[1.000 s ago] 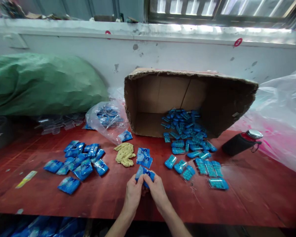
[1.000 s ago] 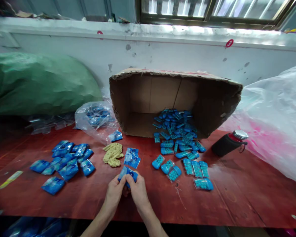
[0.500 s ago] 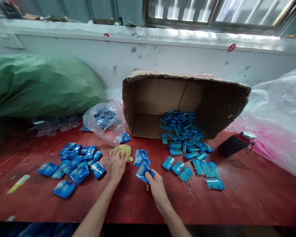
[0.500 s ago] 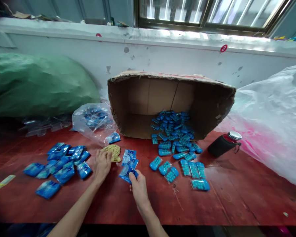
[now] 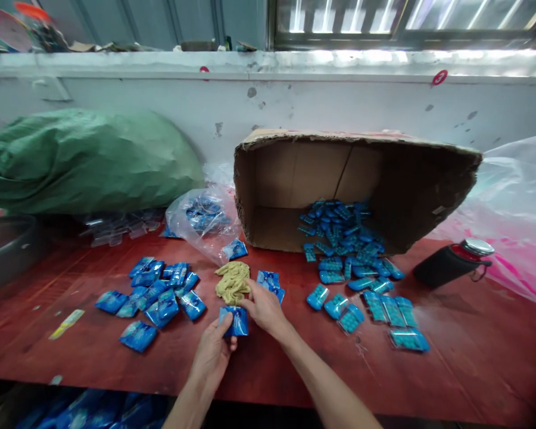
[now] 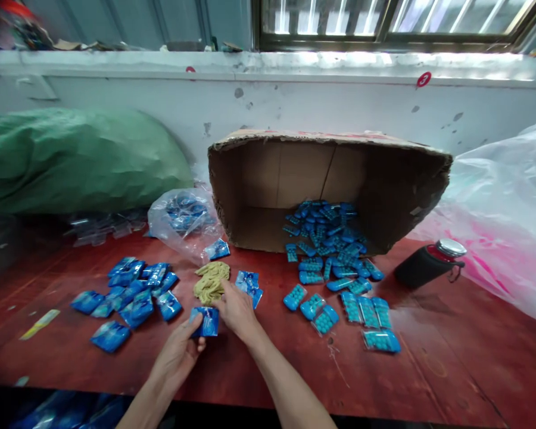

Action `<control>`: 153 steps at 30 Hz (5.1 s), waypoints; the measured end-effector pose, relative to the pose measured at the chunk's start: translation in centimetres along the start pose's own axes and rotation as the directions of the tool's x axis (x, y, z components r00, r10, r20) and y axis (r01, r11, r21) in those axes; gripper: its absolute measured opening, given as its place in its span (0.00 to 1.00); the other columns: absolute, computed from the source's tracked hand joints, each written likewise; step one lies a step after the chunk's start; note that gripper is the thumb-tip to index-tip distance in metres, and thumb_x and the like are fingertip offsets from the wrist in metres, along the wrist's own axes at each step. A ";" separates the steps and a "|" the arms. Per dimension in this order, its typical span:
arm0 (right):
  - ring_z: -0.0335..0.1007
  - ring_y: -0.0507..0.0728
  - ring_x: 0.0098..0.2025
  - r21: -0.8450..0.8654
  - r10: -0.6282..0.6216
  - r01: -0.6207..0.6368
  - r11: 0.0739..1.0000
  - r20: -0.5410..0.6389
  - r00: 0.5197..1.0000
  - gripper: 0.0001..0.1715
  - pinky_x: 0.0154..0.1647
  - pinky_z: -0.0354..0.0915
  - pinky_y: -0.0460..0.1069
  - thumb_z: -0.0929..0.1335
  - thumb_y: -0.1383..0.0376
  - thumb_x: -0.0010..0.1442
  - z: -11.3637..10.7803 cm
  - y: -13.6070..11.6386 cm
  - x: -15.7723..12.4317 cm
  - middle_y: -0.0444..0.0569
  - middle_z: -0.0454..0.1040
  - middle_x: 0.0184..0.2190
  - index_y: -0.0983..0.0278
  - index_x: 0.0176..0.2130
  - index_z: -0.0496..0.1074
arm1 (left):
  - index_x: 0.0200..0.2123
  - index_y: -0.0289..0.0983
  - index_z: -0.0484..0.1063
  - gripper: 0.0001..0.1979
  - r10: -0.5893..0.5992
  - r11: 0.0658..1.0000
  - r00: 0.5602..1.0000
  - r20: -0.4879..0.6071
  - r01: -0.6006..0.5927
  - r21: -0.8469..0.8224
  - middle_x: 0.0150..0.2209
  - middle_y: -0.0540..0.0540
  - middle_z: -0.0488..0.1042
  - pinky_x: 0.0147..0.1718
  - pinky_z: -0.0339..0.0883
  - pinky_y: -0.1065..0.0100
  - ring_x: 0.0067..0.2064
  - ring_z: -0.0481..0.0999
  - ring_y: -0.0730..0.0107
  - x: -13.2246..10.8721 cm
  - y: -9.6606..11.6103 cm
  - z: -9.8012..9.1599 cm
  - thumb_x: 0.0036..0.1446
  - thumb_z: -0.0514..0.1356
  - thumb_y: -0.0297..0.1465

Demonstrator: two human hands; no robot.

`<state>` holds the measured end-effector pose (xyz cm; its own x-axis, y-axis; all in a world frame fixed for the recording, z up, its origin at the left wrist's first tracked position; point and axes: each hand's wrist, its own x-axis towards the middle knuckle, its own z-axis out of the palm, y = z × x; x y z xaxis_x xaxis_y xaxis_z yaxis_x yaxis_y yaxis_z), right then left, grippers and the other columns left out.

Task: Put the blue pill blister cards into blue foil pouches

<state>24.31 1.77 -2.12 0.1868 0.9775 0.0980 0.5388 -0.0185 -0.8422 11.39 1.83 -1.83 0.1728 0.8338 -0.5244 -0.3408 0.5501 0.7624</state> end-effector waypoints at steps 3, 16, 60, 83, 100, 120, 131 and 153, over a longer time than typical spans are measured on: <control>0.65 0.56 0.36 -0.042 0.024 -0.024 0.999 -0.012 1.000 0.09 0.34 0.55 0.47 0.66 0.71 0.48 2.1 0.2 2.0 0.46 0.70 0.31 0.61 0.34 0.69 | 0.25 0.34 0.67 0.10 -0.020 0.998 1.000 -0.007 0.020 -0.054 0.19 0.54 0.68 0.12 0.56 0.78 0.16 0.63 0.82 -0.5 0.4 -0.5 0.38 0.65 0.28; 0.58 0.47 0.17 0.463 0.208 -0.236 0.854 0.111 0.972 0.15 0.17 0.55 0.41 0.63 0.58 0.53 -1.1 0.6 -3.3 0.40 0.66 0.17 0.67 0.28 0.70 | 0.22 0.32 0.70 0.14 0.099 0.988 0.994 0.044 -0.104 0.115 0.17 0.51 0.70 0.16 0.54 0.75 0.17 0.63 0.79 0.5 -1.8 0.4 0.36 0.65 0.37; 0.62 0.61 0.51 -0.103 0.145 -0.193 0.976 -0.358 0.922 0.22 0.49 0.60 0.55 0.60 0.69 0.56 -5.3 5.6 -6.6 0.56 0.67 0.48 0.65 0.52 0.62 | 0.25 0.34 0.63 0.09 -0.391 0.911 0.911 0.132 0.404 -0.085 0.15 0.51 0.66 0.14 0.60 0.77 0.16 0.66 0.78 -0.7 -2.8 1.8 0.52 0.56 0.33; 0.66 0.57 0.47 0.401 0.160 -0.088 0.912 -0.148 0.976 0.18 0.50 0.61 0.52 0.63 0.67 0.55 -5.3 -0.3 -9.1 0.48 0.71 0.45 0.62 0.48 0.66 | 0.26 0.33 0.65 0.06 -0.298 0.935 0.950 0.094 0.310 -0.171 0.15 0.50 0.69 0.14 0.63 0.77 0.16 0.68 0.77 -1.1 -2.8 2.6 0.53 0.55 0.28; 0.65 0.56 0.46 0.308 0.080 -0.025 0.951 -0.167 0.983 0.19 0.49 0.60 0.50 0.62 0.68 0.57 -5.3 -0.8 -9.5 0.49 0.69 0.44 0.60 0.49 0.64 | 0.26 0.33 0.67 0.05 -0.267 0.938 0.959 0.095 0.281 -0.202 0.16 0.49 0.70 0.15 0.64 0.76 0.16 0.69 0.76 -1.6 -2.6 2.8 0.53 0.55 0.29; 0.57 0.45 0.18 0.563 0.317 -0.313 0.765 0.094 0.944 0.14 0.14 0.53 0.40 0.64 0.60 0.52 -5.0 0.7 -9.8 0.42 0.65 0.29 0.63 0.39 0.64 | 0.26 0.33 0.68 0.11 -0.065 0.996 0.980 0.187 0.074 -0.039 0.20 0.49 0.72 0.16 0.65 0.73 0.20 0.70 0.74 -1.6 -2.5 2.2 0.41 0.64 0.34; 0.55 0.46 0.18 0.564 0.323 -0.310 0.766 0.079 0.943 0.16 0.17 0.55 0.41 0.65 0.63 0.52 -5.2 0.8 -9.7 0.39 0.63 0.22 0.63 0.42 0.65 | 0.26 0.33 0.69 0.13 0.045 0.998 0.986 0.158 -0.051 0.038 0.19 0.51 0.72 0.19 0.64 0.74 0.21 0.70 0.75 -1.5 -2.4 2.1 0.40 0.64 0.37; 0.57 0.47 0.17 0.537 0.289 -0.291 0.791 0.091 0.953 0.17 0.16 0.56 0.41 0.65 0.63 0.52 -5.4 0.9 -9.8 0.39 0.65 0.19 0.63 0.44 0.67 | 0.26 0.33 0.68 0.15 0.065 0.995 0.990 0.125 -0.073 0.064 0.19 0.52 0.72 0.19 0.64 0.74 0.21 0.70 0.75 -1.5 -3.1 2.3 0.37 0.65 0.38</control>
<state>27.41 -8.94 -0.99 0.2591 0.9453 -0.1981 -0.0694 -0.1863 -0.9800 14.27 -1.05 -2.54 0.2645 0.8669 -0.4226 -0.2924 0.4897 0.8214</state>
